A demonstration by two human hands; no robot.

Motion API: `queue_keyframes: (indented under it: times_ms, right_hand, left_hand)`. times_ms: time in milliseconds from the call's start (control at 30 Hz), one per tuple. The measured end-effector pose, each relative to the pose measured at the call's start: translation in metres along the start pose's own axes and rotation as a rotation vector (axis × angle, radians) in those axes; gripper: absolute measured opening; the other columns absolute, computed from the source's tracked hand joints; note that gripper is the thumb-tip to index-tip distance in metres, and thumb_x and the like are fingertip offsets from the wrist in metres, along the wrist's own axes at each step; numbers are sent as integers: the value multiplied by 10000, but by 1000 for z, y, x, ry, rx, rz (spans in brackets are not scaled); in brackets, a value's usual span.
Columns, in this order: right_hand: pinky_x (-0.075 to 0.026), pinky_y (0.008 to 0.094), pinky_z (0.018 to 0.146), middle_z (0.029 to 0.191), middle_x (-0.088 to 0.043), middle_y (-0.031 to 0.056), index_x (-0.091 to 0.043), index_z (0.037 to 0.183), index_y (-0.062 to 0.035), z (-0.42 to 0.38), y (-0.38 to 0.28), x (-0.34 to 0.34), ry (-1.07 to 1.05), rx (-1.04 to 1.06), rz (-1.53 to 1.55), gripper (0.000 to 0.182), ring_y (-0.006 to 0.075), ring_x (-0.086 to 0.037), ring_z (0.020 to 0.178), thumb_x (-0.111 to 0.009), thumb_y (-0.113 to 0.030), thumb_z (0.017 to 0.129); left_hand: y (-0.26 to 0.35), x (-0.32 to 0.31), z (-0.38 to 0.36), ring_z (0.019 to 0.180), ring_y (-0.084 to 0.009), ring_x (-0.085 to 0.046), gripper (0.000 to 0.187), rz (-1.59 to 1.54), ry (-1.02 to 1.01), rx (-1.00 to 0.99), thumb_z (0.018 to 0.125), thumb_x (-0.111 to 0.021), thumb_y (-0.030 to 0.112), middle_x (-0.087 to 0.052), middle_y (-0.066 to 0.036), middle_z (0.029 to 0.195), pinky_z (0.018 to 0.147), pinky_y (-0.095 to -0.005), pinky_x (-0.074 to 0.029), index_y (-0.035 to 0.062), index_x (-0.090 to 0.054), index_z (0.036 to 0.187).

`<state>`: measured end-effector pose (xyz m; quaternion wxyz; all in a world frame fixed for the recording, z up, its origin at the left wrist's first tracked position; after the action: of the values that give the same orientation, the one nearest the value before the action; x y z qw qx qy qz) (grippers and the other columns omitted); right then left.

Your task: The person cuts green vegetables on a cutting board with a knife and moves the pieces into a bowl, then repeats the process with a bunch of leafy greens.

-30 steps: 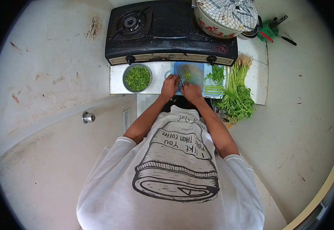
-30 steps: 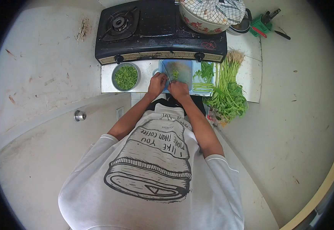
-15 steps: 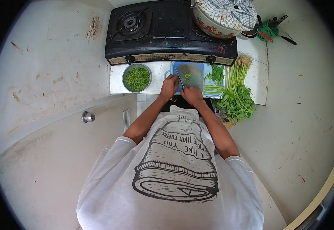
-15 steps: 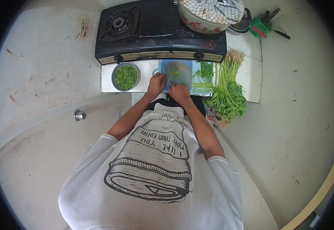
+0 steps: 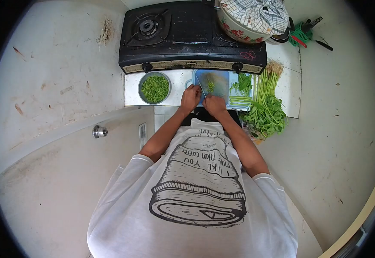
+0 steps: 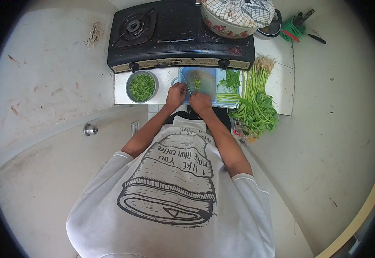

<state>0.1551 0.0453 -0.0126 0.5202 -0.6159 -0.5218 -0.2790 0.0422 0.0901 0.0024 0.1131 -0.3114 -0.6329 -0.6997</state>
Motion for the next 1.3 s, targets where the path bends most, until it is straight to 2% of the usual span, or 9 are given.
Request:
queue_keyframes:
  times_ms: [267, 367, 467, 767, 867, 967, 1067, 1300]
  right_hand:
    - [-615, 479, 742, 868, -767, 218, -719, 959, 5, 1, 2, -3, -53, -20, -18, 339, 359, -773, 796, -572, -300, 977]
    - [-605, 503, 735, 827, -750, 242, -708, 906, -3, -8, 8, 1, 9, -5, 12, 371, 393, -756, 778, -543, -320, 1001]
    - [-603, 516, 736, 820, -747, 246, -701, 927, 2, -11, 10, 6, 0, -28, 11, 374, 402, -753, 770, -535, -322, 1008]
    - [-603, 518, 726, 780, -738, 242, -686, 930, 7, -14, -1, -1, 8, 46, 2, 375, 407, -750, 747, -540, -327, 1016]
    - [-611, 488, 713, 807, -754, 217, -715, 904, -19, -10, -3, 0, -15, 16, -21, 363, 370, -763, 755, -551, -325, 1009]
    - [-611, 489, 724, 846, -760, 220, -725, 923, -16, -2, -5, 1, 23, 18, 3, 356, 366, -767, 791, -555, -319, 1005]
    - [-612, 490, 742, 876, -764, 223, -732, 942, -16, 1, -5, -1, -34, -25, 3, 358, 365, -768, 820, -554, -321, 1004]
    - [-610, 502, 754, 861, -760, 228, -718, 958, -1, -19, 7, -1, -33, -88, 14, 371, 380, -764, 814, -555, -331, 1001]
  left_hand:
    - [7, 10, -1, 880, -372, -691, 100, 130, 52, -31, 821, -696, 51, -723, -150, 900, 823, -478, -558, 41, -718, 918]
    - [3, 7, 0, 880, -364, -690, 97, 138, 47, -45, 824, -708, 65, -726, -133, 895, 811, -471, -558, 50, -730, 917]
    - [3, 7, -1, 888, -359, -684, 93, 152, 61, -32, 829, -714, 73, -726, -126, 893, 813, -467, -557, 53, -735, 918]
    - [13, 11, -2, 887, -367, -672, 87, 163, 69, -50, 828, -724, 76, -713, -136, 888, 817, -465, -551, 49, -729, 911]
    - [14, 12, -3, 884, -370, -668, 84, 158, 79, -52, 832, -719, 72, -706, -142, 889, 816, -469, -549, 43, -724, 910]
    - [13, 12, -4, 886, -372, -668, 81, 148, 61, -30, 839, -709, 61, -706, -143, 902, 826, -465, -545, 38, -722, 915]
    - [10, 10, -4, 888, -369, -668, 81, 122, 67, -33, 846, -701, 52, -709, -144, 919, 837, -459, -541, 43, -724, 923]
    - [3, 8, -4, 902, -363, -678, 86, 75, 43, 3, 852, -698, 41, -711, -144, 905, 843, -448, -541, 35, -727, 932]
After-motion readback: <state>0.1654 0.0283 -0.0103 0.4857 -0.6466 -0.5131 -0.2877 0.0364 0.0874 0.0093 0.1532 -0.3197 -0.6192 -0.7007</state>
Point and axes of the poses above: each hand's wrist, its own z-axis towards the middle knuckle, its own x-axis out of the back of the hand, y = z × x, the point moved 10 cm from there along z, towards the middle knuckle
